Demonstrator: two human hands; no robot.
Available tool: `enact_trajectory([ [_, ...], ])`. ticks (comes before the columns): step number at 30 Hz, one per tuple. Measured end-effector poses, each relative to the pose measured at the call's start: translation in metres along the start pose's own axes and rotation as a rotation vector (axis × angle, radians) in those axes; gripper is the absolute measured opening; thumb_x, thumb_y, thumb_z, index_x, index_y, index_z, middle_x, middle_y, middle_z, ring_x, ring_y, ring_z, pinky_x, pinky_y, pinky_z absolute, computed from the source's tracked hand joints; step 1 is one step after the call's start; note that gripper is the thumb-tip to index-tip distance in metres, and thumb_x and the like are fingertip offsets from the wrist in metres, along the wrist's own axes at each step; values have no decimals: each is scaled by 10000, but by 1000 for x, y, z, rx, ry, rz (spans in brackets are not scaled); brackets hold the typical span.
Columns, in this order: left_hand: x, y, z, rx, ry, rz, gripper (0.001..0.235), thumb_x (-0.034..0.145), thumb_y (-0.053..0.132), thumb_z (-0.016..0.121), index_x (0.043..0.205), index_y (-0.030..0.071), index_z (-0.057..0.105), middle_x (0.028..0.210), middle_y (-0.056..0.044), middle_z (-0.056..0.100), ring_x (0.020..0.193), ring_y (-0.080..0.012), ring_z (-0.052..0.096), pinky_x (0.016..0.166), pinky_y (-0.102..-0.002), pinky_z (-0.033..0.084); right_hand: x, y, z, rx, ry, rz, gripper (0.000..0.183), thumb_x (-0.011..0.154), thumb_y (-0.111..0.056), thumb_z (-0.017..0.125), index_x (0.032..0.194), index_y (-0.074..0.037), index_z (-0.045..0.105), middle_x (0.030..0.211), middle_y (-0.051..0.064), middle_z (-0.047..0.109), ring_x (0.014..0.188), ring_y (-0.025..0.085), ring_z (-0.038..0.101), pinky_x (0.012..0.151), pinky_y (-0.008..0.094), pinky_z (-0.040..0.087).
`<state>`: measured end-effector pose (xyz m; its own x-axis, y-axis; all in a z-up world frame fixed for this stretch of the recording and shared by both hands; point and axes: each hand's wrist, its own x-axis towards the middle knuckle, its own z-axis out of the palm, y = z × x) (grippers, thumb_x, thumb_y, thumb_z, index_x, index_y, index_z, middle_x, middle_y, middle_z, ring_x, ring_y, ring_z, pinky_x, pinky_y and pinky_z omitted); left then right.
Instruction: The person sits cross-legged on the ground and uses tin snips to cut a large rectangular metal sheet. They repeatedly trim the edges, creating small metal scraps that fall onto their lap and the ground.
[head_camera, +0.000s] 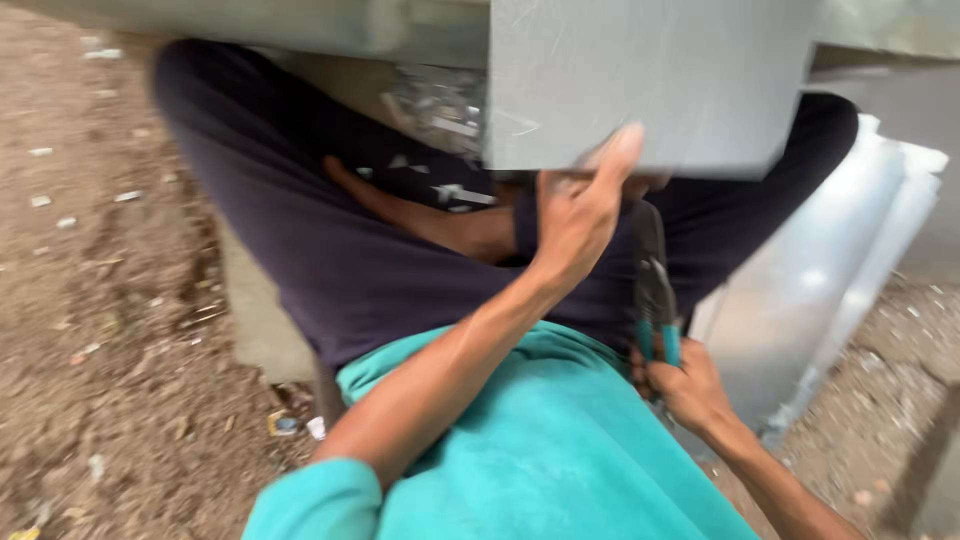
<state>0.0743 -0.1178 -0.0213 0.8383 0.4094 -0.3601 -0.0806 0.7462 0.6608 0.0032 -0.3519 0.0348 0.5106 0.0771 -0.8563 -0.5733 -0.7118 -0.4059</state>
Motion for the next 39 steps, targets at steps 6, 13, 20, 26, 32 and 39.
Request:
enact_trajectory([
  [6,3,38,14,257,-71,81,309,978,246,720,1094,-39,747,952,-84,774,862,-152,730,774,-285,599,-21,-46,5,-64,-81,-184,438,650,-110,507,1063,-3,609,879,112,659,777,188,619,619,352,499],
  [13,-12,87,-44,246,-130,39,287,1020,92,743,1239,-89,705,1038,-104,757,918,-124,683,840,-257,558,-8,-87,33,11,-266,-261,429,631,-124,494,1037,-10,572,838,82,578,692,195,498,606,362,455],
  [20,-3,83,-44,241,-130,3,295,993,68,746,1232,-95,689,1058,-124,767,886,-142,724,840,-278,621,-7,-98,53,-84,-171,-386,324,674,-109,476,977,-22,550,793,99,579,716,197,542,675,351,485],
  [26,2,77,-57,333,-163,41,165,987,94,752,1009,-64,710,862,-38,719,774,-87,667,764,-255,598,2,-93,54,-135,-96,-307,250,631,-110,480,838,-35,599,670,83,592,603,216,538,582,377,472],
  [32,59,89,-12,531,-4,437,541,1078,400,685,728,97,406,618,88,307,545,-19,237,542,-248,191,9,-83,46,-191,-114,-305,208,648,-148,522,789,-19,605,623,85,578,592,224,537,580,389,458],
  [39,27,37,33,261,-13,207,336,1094,299,653,955,-1,716,802,5,643,738,-85,559,710,-263,482,-23,-53,-6,142,-38,-218,539,636,-151,492,1141,16,582,1029,109,675,946,205,655,793,340,572],
])
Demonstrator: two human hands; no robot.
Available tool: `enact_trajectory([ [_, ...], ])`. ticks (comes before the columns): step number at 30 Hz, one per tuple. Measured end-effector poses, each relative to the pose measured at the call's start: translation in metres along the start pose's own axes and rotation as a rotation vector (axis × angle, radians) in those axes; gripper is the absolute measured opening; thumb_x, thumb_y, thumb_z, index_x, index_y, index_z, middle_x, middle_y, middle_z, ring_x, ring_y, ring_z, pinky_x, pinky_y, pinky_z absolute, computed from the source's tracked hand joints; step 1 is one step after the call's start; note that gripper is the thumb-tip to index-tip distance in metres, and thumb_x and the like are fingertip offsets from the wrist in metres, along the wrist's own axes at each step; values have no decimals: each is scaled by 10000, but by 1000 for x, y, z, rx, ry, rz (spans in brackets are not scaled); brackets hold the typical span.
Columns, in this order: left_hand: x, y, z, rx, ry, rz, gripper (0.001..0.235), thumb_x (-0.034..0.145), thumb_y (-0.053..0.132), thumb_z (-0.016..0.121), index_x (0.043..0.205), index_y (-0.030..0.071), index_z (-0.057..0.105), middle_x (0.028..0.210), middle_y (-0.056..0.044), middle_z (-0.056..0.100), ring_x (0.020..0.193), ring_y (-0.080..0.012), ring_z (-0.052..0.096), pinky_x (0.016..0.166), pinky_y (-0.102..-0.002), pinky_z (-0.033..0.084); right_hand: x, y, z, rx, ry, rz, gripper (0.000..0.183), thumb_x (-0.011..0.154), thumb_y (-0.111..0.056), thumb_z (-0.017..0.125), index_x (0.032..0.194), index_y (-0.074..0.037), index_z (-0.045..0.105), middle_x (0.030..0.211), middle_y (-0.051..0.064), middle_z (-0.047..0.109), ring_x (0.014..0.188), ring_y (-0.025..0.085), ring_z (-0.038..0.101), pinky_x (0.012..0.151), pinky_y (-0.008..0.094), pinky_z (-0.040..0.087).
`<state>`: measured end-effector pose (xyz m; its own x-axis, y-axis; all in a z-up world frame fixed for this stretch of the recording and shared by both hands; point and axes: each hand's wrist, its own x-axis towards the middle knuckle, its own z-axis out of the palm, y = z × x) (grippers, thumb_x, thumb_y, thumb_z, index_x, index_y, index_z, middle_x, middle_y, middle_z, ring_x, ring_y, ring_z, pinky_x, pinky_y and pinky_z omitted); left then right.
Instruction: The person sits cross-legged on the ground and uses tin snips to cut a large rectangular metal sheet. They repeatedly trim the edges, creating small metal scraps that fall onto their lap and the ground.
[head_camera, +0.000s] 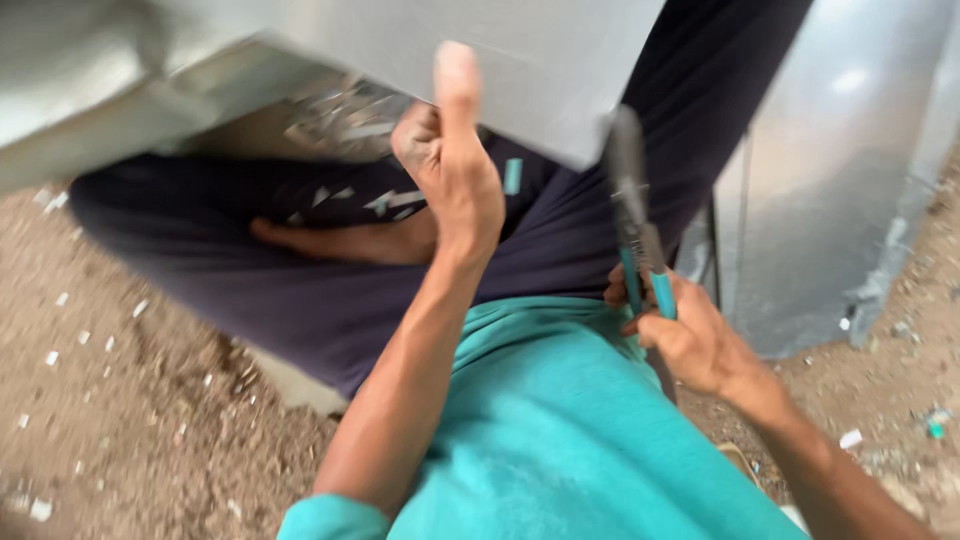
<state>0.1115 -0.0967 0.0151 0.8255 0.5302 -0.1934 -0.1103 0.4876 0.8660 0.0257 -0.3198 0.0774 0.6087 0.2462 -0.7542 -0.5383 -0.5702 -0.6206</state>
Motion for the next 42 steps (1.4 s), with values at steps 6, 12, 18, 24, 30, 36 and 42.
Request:
enact_trajectory([
  [6,-2,-42,12,23,-396,-398,352,962,241,771,1143,-59,739,1096,-130,761,1011,-166,717,964,-308,553,5,9,5,255,26,-24,562,648,-143,477,1179,22,562,987,130,629,866,209,605,703,353,542],
  [12,-4,-59,18,43,-300,-467,475,939,218,795,1278,-96,683,1261,-159,737,1147,-187,709,1125,-332,498,23,-4,6,228,36,38,479,679,-156,482,1111,26,580,856,123,595,710,212,530,616,342,482],
  [18,-3,-58,18,90,-281,-467,458,935,226,801,1269,-73,703,1164,-160,767,1047,-191,739,1079,-321,538,21,0,-4,174,46,81,465,657,-166,484,1067,27,590,836,98,624,687,183,554,597,336,498],
  [24,1,-58,22,109,-281,-443,385,955,190,776,1245,-56,717,1195,-142,768,1024,-178,759,1021,-276,561,26,-9,-4,168,54,35,466,633,-161,494,1044,35,594,836,111,585,712,191,532,619,354,493],
  [30,-1,-63,17,38,-311,-422,374,982,179,765,1266,-58,709,1300,-122,729,1071,-177,734,997,-270,537,28,-14,-4,65,116,-1,441,645,-188,482,1019,20,588,788,111,583,693,192,540,618,358,504],
  [36,0,-66,15,51,-309,-422,375,965,198,770,1238,-54,716,1290,-131,732,1093,-200,757,1090,-300,555,33,-11,-4,98,126,-23,301,644,-143,459,837,22,620,669,93,599,602,190,555,553,342,500],
  [42,-1,-57,30,45,-260,-440,408,929,214,812,1208,-73,731,1176,-150,763,1032,-177,740,1004,-309,576,34,-5,-1,166,122,-80,250,667,-133,460,802,15,610,654,75,588,576,174,539,513,332,476],
])
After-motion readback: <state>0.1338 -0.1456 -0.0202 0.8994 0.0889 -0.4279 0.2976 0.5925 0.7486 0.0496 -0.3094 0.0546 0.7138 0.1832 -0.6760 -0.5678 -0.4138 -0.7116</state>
